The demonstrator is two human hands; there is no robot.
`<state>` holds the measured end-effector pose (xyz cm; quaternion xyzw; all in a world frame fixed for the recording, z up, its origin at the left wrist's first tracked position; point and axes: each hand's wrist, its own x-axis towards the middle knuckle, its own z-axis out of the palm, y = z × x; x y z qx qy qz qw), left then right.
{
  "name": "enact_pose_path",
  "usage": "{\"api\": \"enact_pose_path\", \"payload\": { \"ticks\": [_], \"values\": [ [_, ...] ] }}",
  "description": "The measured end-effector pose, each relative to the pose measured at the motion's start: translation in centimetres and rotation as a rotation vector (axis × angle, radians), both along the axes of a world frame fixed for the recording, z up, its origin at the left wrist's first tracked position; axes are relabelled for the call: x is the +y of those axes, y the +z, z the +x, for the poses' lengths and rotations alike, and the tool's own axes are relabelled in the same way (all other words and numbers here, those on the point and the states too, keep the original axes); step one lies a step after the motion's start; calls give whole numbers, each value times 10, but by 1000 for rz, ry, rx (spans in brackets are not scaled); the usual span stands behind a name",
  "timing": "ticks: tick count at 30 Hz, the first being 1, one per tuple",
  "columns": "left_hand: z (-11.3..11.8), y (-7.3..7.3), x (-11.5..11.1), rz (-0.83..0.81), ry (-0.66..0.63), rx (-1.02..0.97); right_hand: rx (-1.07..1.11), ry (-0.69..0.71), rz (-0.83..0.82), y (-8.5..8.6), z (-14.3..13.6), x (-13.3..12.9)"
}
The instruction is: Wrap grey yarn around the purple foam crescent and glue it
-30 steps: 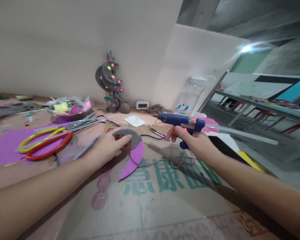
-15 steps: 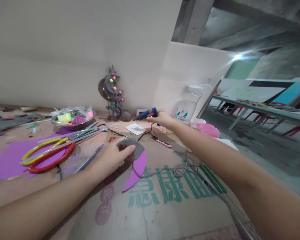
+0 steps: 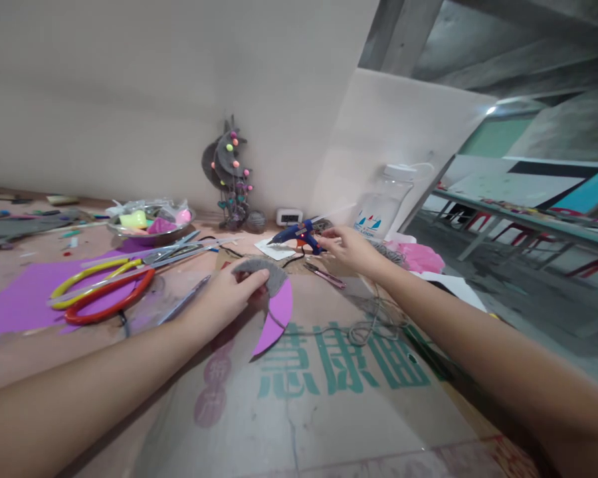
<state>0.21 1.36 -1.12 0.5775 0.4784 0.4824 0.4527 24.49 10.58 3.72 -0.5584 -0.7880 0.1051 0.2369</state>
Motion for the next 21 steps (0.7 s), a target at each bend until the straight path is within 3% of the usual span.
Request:
{"api": "enact_pose_path", "payload": {
  "ticks": [2,4,8,12,15,18,21],
  "values": [
    [0,1,0,1,1,-14,-17,40,-8,1,-4,-32],
    [0,3,-1,-6,7,-12,-25,127,-159,1,-12,-66],
    [2,11,-6,-38,32,20,181,295,-406,-8,-30,-115],
    [3,14,-7,-51,66,10,419,305,-576,-21,-36,-125],
    [2,11,-6,-57,49,-30,298,340,-653,-21,-35,-125],
    [1,7,-4,-44,32,-33,62,411,-557,-11,-41,-128],
    [0,7,-4,-3,30,54,-5,449,-378,4,-54,-127]
  ]
}}
